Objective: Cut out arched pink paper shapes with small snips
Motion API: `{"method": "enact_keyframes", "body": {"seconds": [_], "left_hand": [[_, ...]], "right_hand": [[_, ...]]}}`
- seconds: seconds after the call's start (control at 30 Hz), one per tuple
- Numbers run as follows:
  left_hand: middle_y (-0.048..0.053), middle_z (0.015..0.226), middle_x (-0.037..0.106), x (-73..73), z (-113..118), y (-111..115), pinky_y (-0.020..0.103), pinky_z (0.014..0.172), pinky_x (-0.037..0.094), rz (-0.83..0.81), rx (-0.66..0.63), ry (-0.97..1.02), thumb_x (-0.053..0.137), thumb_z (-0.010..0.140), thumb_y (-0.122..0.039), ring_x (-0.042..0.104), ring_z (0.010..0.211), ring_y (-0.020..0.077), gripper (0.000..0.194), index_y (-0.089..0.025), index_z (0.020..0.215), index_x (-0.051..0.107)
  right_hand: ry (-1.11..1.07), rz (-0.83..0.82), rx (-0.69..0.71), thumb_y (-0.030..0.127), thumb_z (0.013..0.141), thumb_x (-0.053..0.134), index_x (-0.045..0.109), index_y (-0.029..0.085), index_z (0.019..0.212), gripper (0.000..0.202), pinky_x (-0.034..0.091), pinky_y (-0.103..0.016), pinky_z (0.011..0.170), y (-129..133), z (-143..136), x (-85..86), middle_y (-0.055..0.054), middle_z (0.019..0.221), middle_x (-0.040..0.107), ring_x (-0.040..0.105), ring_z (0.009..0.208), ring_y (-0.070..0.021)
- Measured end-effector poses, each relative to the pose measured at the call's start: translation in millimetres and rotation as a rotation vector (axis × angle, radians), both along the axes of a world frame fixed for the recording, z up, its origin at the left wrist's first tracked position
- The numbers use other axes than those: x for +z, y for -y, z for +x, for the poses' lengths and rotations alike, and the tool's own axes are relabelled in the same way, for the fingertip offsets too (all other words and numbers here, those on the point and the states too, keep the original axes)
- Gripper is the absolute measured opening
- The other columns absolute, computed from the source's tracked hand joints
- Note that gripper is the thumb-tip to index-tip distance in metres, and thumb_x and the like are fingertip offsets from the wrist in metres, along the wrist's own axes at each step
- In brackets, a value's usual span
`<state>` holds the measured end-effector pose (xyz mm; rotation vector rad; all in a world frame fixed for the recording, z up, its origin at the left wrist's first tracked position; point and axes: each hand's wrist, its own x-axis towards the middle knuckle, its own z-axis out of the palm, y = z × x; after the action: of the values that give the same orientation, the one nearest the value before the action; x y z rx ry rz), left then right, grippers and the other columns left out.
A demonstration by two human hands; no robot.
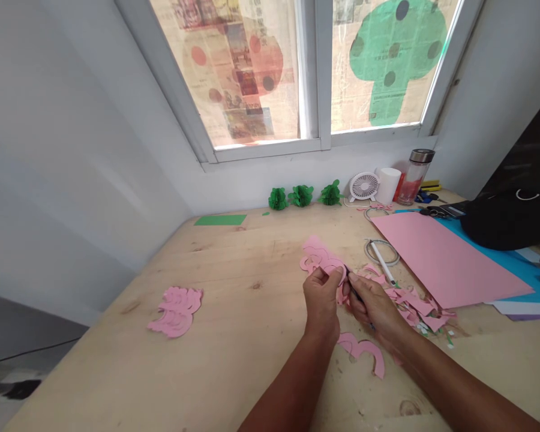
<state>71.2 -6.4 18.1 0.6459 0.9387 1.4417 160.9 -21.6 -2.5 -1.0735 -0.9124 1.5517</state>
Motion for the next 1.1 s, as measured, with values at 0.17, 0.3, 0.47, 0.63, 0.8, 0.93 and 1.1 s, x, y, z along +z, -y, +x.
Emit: {"method": "enact_keyframes", "body": {"seconds": [0.17,0.3,0.47,0.63,0.8,0.93,1.1], "left_hand": [[-0.004,0.048,0.05,-1.8,-0.1,-1.2,0.022,0.046,0.037,0.004,0.006,0.018,0.07,0.061,-0.025,0.043,0.042,0.0071,0.022,-0.014,0.057,0.052],[-0.003,0.048,0.052,-3.3,-0.7,-2.4,0.022,0.046,0.037,-0.013,0.021,0.018,0.07,0.06,-0.025,0.044,0.042,0.0076,0.022,-0.014,0.057,0.051],[-0.005,0.042,0.046,-1.7,-0.5,-1.1,0.021,0.043,0.035,-0.006,-0.02,0.008,0.069,0.061,-0.028,0.041,0.039,0.0072,0.025,-0.015,0.053,0.049],[-0.005,0.042,0.045,-0.7,-0.4,-0.1,0.022,0.048,0.038,0.001,-0.019,-0.002,0.069,0.062,-0.026,0.039,0.039,0.0061,0.025,-0.015,0.052,0.049],[-0.005,0.043,0.046,-0.4,-0.5,0.0,0.022,0.049,0.039,0.006,-0.018,0.011,0.069,0.061,-0.024,0.04,0.04,0.0061,0.023,-0.015,0.053,0.049],[-0.005,0.047,0.048,-0.6,-0.6,0.4,0.022,0.05,0.04,0.002,-0.016,0.022,0.068,0.062,-0.023,0.041,0.042,0.0059,0.02,-0.014,0.056,0.05],[-0.005,0.048,0.048,0.1,-0.4,0.1,0.022,0.05,0.04,-0.01,0.007,0.028,0.07,0.06,-0.025,0.042,0.043,0.0059,0.024,-0.015,0.055,0.048]], "right_hand": [[0.027,0.005,-0.008,0.058,0.079,0.056,0.053,0.016,0.065,0.044,0.009,-0.019,0.035,-0.2,0.1,-2.2,0.011,0.036,0.03,0.017,0.032,-0.0033],[0.029,-0.003,0.012,0.058,0.078,0.055,0.053,0.016,0.065,0.044,0.01,-0.019,0.035,-0.4,-0.3,-1.0,0.011,0.036,0.029,0.017,0.032,-0.0034],[0.013,0.0,0.015,0.058,0.078,0.055,0.052,0.016,0.065,0.044,0.01,-0.019,0.035,0.5,-0.9,0.9,0.011,0.036,0.03,0.017,0.032,-0.0038],[0.023,0.004,-0.001,0.057,0.079,0.055,0.053,0.017,0.066,0.042,0.01,-0.019,0.035,0.6,-0.9,1.0,0.01,0.037,0.03,0.017,0.033,-0.0045],[0.024,0.003,0.001,0.056,0.08,0.055,0.053,0.017,0.066,0.042,0.01,-0.019,0.035,0.5,-0.9,2.6,0.01,0.037,0.029,0.017,0.033,-0.0043],[0.052,0.004,-0.001,0.058,0.079,0.054,0.052,0.017,0.065,0.043,0.011,-0.019,0.035,1.0,-1.0,2.2,0.01,0.036,0.029,0.017,0.033,-0.0042],[0.047,0.001,0.01,0.059,0.078,0.054,0.051,0.018,0.065,0.044,0.01,-0.019,0.035,0.9,-1.5,1.8,0.011,0.035,0.028,0.016,0.032,-0.0041]]}}
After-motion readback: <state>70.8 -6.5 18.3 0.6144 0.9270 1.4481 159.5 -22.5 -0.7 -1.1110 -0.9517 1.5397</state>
